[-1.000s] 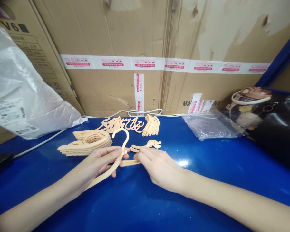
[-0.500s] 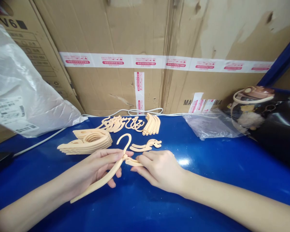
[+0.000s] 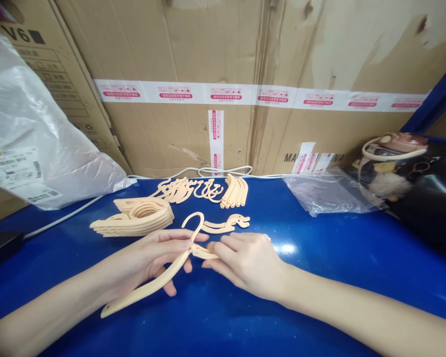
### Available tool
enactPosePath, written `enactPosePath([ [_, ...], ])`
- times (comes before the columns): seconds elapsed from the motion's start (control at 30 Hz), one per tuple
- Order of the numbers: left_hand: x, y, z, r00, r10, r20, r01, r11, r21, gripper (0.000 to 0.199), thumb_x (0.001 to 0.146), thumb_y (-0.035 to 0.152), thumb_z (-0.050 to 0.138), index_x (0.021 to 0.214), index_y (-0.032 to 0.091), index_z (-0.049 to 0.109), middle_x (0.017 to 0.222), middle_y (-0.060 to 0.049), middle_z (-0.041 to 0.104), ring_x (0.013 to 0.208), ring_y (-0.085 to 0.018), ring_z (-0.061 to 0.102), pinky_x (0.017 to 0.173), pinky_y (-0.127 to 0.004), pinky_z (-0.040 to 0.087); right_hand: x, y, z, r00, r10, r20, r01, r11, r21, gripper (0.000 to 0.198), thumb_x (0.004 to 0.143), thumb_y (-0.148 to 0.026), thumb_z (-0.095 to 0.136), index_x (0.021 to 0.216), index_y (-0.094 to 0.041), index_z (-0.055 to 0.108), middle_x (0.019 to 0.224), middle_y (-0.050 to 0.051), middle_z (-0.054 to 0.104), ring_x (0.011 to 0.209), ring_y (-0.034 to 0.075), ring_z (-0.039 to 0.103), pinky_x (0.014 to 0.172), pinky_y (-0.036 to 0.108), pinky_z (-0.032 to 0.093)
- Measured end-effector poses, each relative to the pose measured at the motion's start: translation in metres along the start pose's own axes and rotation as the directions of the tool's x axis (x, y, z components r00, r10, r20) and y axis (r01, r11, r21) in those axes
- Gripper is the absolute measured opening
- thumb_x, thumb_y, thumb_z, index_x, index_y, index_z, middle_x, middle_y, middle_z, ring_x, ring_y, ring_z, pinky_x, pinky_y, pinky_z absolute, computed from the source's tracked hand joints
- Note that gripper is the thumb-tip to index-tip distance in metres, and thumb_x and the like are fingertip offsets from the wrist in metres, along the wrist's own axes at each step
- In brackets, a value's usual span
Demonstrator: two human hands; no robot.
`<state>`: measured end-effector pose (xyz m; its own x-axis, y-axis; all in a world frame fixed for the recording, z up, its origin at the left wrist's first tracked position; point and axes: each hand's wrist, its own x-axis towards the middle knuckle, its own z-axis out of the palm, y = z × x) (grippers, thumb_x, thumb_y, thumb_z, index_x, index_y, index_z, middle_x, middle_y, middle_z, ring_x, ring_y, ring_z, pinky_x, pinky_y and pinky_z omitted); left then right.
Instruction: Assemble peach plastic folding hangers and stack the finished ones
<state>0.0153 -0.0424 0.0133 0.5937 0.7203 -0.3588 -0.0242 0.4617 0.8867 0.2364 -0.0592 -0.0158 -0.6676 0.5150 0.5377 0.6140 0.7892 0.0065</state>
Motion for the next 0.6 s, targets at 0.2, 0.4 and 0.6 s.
enactPosePath([
  [0.2, 0.0016, 0.0012, -0.0027, 0.999, -0.02, 0.048, 0.019, 1.0, 0.025, 0.024, 0.083, 0.028, 0.066, 0.104, 0.018, 0.07, 0.077, -0.004, 0.062, 0.075, -0.014, 0.06, 0.049, -0.021, 0.059, -0.0002, -0.0018, -0.002, 0.999, -0.05, -0.008, 0.05, 0.997, -0.052, 0.038, 0.101, -0.034, 0.038, 0.083, -0.015, 0.066, 0.061, -0.001, 0.057, 0.053, 0.012, 0.053, 0.052, 0.025, 0.036],
  [0.4, 0.0011, 0.0009, -0.0028, 0.999, -0.031, 0.008, 0.03, 0.996, 0.083, 0.028, 0.083, 0.03, 0.066, 0.107, 0.017, 0.07, 0.072, -0.004, 0.063, 0.072, -0.015, 0.06, 0.048, -0.022, 0.058, -0.0002, -0.002, -0.0019, 0.997, -0.074, 0.01, 0.075, 0.994, -0.084, 0.038, 0.101, -0.036, 0.038, 0.087, -0.015, 0.067, 0.059, -0.002, 0.055, 0.051, 0.011, 0.052, 0.05, 0.026, 0.035],
  [0.6, 0.0014, -0.0025, -0.0051, 1.0, -0.013, -0.005, 0.014, 0.989, 0.148, 0.03, 0.083, 0.03, 0.066, 0.11, 0.018, 0.069, 0.072, -0.004, 0.064, 0.077, -0.017, 0.062, 0.049, -0.023, 0.058, 0.0011, -0.0017, -0.0026, 0.994, -0.09, 0.059, 0.093, 0.994, -0.061, 0.039, 0.102, -0.035, 0.034, 0.096, -0.015, 0.067, 0.061, -0.001, 0.059, 0.051, 0.012, 0.055, 0.05, 0.026, 0.036],
])
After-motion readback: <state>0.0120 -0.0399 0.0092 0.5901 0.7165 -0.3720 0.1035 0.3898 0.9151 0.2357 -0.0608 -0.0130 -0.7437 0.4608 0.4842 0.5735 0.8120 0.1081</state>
